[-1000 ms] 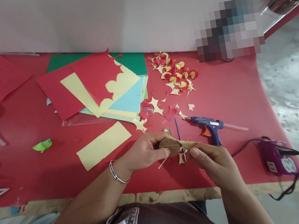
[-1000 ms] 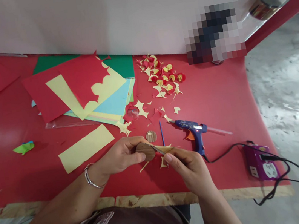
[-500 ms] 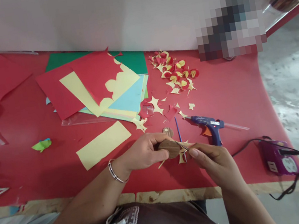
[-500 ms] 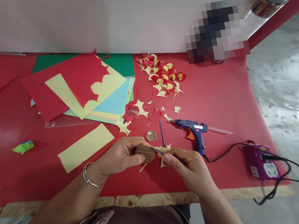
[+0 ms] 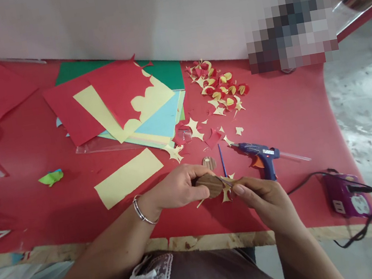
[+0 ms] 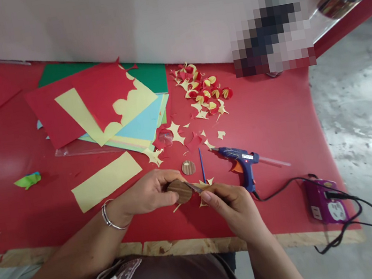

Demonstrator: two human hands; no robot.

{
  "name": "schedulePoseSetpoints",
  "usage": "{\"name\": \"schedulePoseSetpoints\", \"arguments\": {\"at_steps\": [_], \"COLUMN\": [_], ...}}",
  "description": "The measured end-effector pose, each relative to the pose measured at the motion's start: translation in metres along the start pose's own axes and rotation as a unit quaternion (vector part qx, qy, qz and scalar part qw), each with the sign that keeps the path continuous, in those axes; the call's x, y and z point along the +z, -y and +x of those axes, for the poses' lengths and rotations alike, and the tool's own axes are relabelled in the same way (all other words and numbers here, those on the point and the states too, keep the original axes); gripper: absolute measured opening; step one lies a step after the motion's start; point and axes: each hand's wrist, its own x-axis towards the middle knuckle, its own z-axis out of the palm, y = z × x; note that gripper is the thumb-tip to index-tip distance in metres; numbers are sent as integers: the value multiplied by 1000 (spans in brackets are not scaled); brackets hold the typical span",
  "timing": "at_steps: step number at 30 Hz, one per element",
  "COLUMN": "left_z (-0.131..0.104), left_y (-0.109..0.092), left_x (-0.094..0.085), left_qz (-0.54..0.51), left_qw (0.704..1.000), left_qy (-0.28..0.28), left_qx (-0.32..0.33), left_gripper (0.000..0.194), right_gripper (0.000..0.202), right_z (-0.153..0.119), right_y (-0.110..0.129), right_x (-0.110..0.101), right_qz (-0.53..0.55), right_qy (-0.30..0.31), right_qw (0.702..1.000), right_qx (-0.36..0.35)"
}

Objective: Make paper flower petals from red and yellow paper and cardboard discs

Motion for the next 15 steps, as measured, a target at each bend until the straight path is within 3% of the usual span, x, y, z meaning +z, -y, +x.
{"name": "schedulePoseSetpoints", "arguments": {"at_steps": [8,15], "left_z": [1,-6], "left_y": [-2,-12], "left_x": [-3,-10], "left_qz": [30,185], "left_qw": [1000,967], "left_qy": [6,-173], "left_qx": [9,6], "left_gripper": [9,21], "right_gripper": [57,58], "right_z": [4,0], "right_y": [-4,-21], "right_x": [0,-2], "right_qz": [6,52], "right_qy": [-26,-143], "right_qw": [1000,988], "right_qx": [9,28]}}
